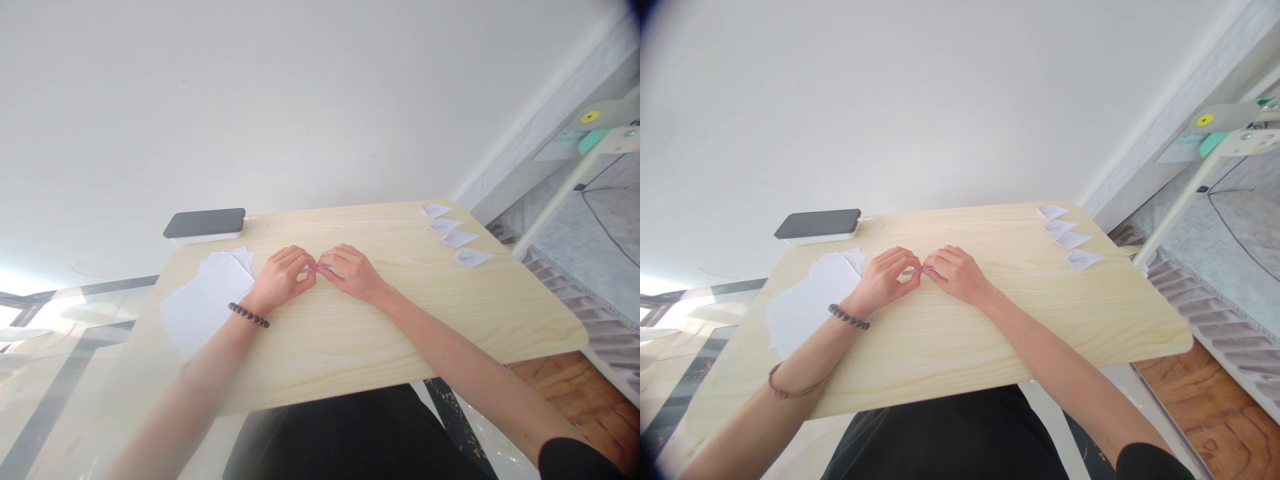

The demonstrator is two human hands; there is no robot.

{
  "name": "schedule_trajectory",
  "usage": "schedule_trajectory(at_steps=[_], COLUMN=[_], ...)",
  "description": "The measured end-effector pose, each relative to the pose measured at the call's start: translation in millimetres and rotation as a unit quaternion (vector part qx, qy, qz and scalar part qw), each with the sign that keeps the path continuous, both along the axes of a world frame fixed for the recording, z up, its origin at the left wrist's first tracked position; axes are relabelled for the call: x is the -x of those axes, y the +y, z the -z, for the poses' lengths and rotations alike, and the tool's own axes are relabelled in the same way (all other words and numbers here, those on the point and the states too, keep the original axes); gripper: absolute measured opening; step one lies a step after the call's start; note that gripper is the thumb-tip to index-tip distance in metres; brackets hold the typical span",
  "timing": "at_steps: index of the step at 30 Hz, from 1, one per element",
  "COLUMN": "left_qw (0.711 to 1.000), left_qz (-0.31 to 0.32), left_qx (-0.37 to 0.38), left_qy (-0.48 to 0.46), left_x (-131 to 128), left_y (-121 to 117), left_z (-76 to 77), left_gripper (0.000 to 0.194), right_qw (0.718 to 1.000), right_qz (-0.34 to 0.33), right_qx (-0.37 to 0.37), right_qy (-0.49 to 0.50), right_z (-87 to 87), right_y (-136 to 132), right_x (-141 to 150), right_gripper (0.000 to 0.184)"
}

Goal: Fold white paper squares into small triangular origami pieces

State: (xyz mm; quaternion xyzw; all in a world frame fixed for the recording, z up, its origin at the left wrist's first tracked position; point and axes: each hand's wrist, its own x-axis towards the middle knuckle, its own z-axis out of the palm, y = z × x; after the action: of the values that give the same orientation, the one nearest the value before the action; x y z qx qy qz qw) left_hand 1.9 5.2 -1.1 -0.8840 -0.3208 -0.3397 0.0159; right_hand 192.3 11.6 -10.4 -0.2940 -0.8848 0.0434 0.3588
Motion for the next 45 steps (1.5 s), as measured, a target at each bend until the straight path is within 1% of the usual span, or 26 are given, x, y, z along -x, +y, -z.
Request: schedule_trajectory(at_steps=[4, 8, 15, 19, 30, 35, 39, 45], left_qw=[1.0, 1.0, 1.0, 1.0, 1.0, 0.999, 0.999, 0.999], left_qz=[-0.003, -0.013, 0.0, -0.005, -0.012, -0.026, -0.016, 0.0], left_qx=[0.009, 0.011, 0.002, 0.009, 0.015, 0.018, 0.023, 0.028], left_qy=[0.001, -0.003, 0.0, 0.003, -0.006, -0.031, -0.04, -0.027], left_x=[-0.1, 0.3, 0.5, 0.0, 0.2, 1.3, 2.5, 1.7], left_y=[-1.3, -1.5, -1.0, -1.9, -3.2, -2.7, -1.8, -2.1], left_z=[-1.9, -4.3, -2.2, -4.0, -6.4, -7.2, -6.9, -6.2], left_gripper=[0.008, 0.008, 0.008, 0.008, 0.008, 0.007, 0.007, 0.008], right_qw=[1.0, 1.0, 1.0, 1.0, 1.0, 1.0, 1.0, 1.0], right_qz=[-0.004, 0.007, 0.007, 0.004, 0.009, 0.018, 0.019, 0.01], right_qx=[-0.008, -0.003, -0.013, -0.02, -0.009, 0.003, 0.007, -0.002], right_qy=[-0.013, -0.015, -0.013, -0.018, -0.014, -0.013, -0.007, -0.002], right_z=[-0.3, -2.3, -1.3, -1.8, -1.8, -4.3, -4.8, -1.8], right_y=[0.2, 0.1, -0.6, -0.3, -0.5, -0.9, -0.9, -0.5], right_x=[-1.0, -2.2, -1.4, -1.8, -0.1, -1.7, -3.1, -2.0], right_gripper=[0.013, 0.014, 0.013, 0.016, 0.016, 0.016, 0.016, 0.015])
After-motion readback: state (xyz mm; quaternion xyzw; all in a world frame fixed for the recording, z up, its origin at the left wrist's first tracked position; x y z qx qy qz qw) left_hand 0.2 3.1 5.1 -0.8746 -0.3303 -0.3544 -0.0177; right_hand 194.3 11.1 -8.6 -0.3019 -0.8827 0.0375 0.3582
